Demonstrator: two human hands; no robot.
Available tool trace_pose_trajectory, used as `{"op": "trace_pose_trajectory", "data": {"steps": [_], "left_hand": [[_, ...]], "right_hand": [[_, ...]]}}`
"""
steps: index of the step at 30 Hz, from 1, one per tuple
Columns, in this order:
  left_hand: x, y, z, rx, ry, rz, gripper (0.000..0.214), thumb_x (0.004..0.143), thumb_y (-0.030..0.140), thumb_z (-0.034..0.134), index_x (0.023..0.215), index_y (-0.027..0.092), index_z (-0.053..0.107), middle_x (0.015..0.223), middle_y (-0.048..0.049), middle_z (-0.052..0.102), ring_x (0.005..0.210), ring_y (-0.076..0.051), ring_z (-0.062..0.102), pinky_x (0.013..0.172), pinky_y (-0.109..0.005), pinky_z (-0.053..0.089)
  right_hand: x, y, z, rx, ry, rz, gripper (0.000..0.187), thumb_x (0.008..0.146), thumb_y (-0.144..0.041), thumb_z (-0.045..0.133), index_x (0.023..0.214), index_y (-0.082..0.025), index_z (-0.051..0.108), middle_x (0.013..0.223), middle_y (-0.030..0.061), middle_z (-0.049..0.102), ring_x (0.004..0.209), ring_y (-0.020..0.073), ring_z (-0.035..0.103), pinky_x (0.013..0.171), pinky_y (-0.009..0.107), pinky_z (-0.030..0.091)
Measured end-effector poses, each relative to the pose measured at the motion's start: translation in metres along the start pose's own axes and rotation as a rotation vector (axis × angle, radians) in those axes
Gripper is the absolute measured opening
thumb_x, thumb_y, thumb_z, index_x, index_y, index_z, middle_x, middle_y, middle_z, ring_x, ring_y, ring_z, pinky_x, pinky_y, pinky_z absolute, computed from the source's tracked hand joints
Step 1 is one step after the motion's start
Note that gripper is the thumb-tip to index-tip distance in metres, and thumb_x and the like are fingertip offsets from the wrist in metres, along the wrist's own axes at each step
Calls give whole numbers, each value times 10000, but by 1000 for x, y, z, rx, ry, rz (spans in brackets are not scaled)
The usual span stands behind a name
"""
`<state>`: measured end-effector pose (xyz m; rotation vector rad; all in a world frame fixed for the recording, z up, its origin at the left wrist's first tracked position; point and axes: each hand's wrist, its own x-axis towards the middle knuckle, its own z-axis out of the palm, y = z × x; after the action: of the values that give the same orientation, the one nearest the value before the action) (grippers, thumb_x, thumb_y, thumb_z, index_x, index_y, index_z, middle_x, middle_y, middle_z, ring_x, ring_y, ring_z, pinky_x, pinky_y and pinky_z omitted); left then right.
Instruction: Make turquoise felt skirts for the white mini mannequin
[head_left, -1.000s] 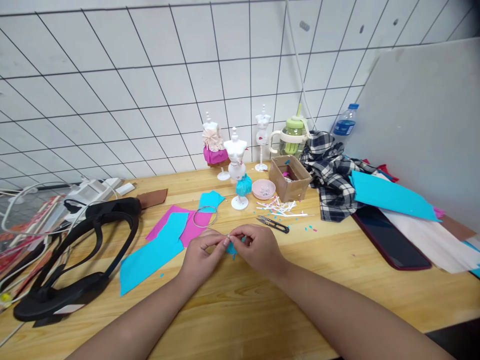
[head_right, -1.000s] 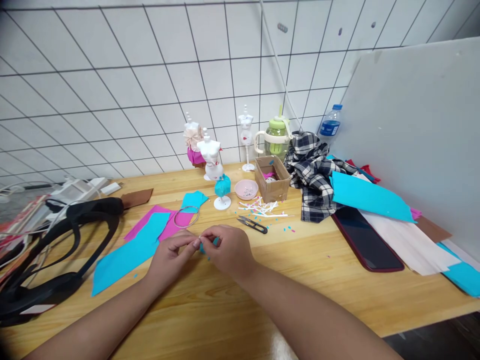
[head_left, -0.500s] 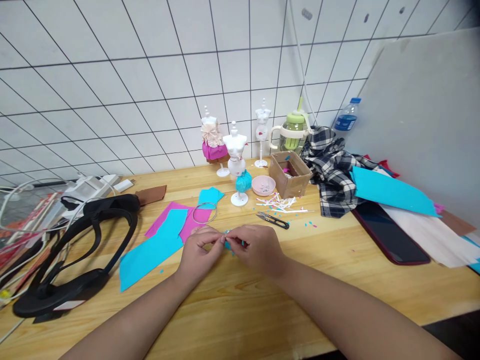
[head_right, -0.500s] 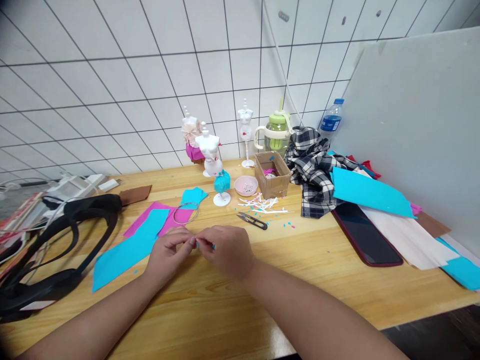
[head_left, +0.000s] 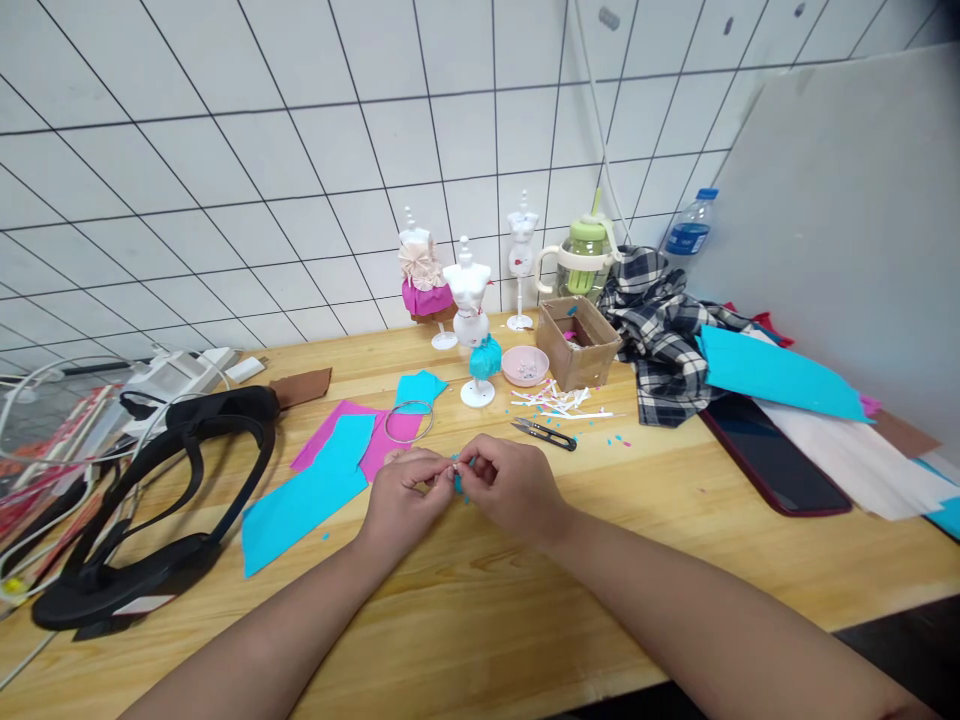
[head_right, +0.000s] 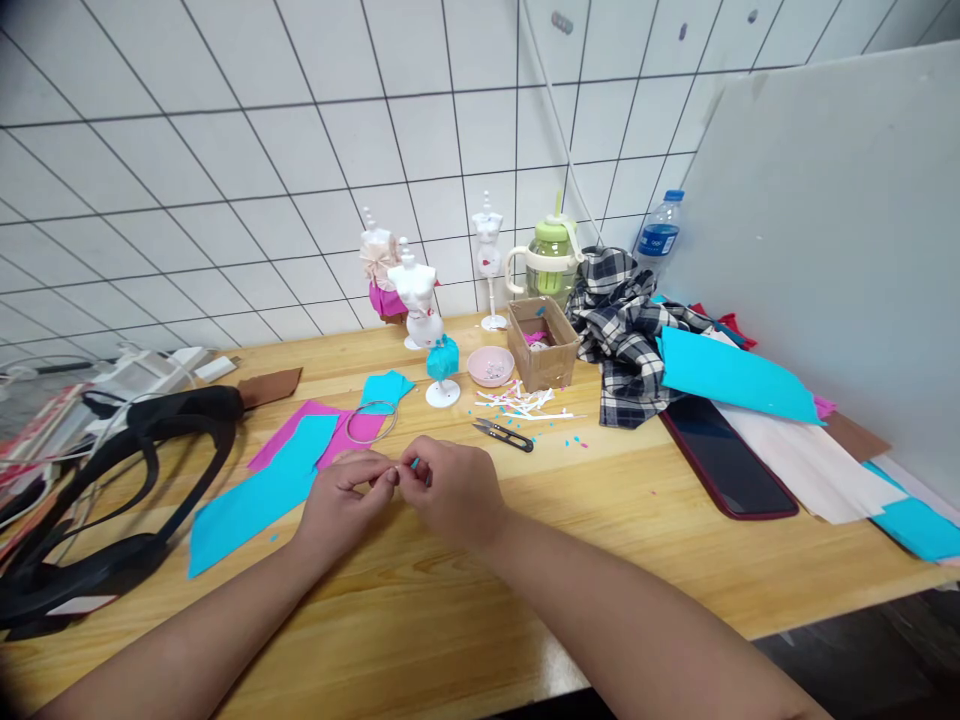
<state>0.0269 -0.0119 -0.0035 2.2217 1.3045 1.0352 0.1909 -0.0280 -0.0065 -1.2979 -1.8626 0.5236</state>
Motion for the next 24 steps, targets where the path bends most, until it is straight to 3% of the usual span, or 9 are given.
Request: {"op": "trace_pose_trajectory", "data": {"steps": [8, 15, 21, 24], "left_hand": [[-1, -5, 0, 24, 1, -30, 205, 764, 187, 539, 702, 198, 734, 617, -2, 692, 572, -130, 597, 562, -234, 444], [-2, -5, 2, 122, 5, 2, 183, 741, 183, 566, 647, 212, 720, 617, 3, 701, 579, -136, 602, 628, -270, 440], [1, -6, -1, -42, 9, -60, 199, 773, 233, 561, 695, 213, 742, 685, -17, 736, 663, -170, 663, 644, -269, 510], [2, -6, -3, -98, 8, -63, 190, 791, 244, 576, 736, 211, 755, 723, -28, 745, 690, -175, 676, 655, -269, 530]], "right_hand": [[-1, 1, 1, -9, -12, -76, 133, 841, -293, 579, 910, -219, 664, 755, -15, 705, 618, 118, 600, 602, 227, 405], [-1, 1, 3, -59, 19, -100, 98, 837, -252, 575, 830, -217, 666, 740, -3, 701, 673, 135, 612, 623, 241, 392], [5, 1, 2, 257, 53, 117, 70, 766, -251, 591, 726, -203, 621, 635, -30, 647, 509, 99, 516, 479, 208, 364], [12, 7, 2, 485, 23, 269, 67, 740, -263, 573, 727, -198, 566, 696, -17, 682, 441, 83, 492, 405, 197, 333]]}}
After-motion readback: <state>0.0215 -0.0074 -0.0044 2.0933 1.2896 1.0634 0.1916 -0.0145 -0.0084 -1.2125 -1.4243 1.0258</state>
